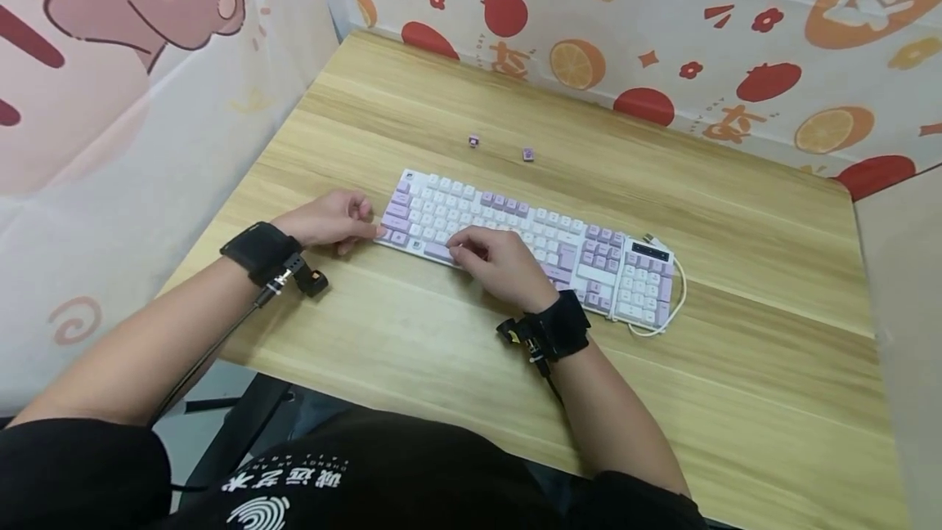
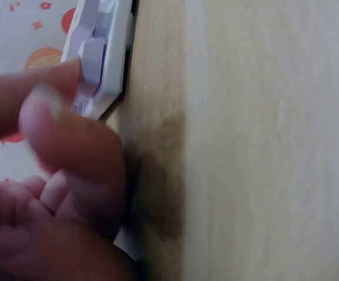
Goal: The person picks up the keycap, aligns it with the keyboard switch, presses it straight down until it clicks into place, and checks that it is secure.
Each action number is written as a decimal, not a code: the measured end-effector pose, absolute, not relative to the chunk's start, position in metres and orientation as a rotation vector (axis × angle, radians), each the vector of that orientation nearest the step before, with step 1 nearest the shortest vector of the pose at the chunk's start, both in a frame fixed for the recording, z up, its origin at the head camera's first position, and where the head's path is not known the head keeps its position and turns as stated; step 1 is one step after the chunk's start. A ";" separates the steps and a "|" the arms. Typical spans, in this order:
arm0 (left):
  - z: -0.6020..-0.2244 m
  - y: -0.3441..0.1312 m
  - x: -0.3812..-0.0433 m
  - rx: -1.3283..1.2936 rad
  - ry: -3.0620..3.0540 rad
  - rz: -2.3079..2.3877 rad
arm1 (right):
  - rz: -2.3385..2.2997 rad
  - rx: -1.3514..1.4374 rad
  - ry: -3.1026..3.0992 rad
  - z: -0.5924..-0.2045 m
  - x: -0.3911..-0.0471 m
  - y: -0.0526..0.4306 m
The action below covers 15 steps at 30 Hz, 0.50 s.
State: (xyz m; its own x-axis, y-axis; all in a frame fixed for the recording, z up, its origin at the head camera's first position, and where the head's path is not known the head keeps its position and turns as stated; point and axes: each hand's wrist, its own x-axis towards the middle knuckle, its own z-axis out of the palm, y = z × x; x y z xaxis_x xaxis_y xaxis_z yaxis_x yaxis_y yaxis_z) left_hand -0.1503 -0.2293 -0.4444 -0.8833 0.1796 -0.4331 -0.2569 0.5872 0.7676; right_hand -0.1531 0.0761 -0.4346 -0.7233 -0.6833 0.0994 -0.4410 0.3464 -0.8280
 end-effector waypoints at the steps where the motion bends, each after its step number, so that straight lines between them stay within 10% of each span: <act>1: -0.444 -0.230 -0.151 -0.054 2.345 1.243 | -1.316 -1.007 2.352 -0.434 -0.153 0.076; 15: -0.435 -0.204 -0.136 0.000 2.694 0.945 | -1.063 -0.880 2.466 -0.395 -0.208 0.092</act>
State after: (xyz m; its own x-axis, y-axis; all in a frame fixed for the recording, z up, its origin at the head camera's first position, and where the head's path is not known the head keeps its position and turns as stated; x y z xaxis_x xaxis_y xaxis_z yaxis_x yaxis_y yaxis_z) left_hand -0.1356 -0.2043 -0.4349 -0.9592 0.0936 -0.2667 -0.0935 0.7854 0.6119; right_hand -0.2077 0.0918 -0.3949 -0.7615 -0.6469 -0.0419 -0.4136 0.5346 -0.7370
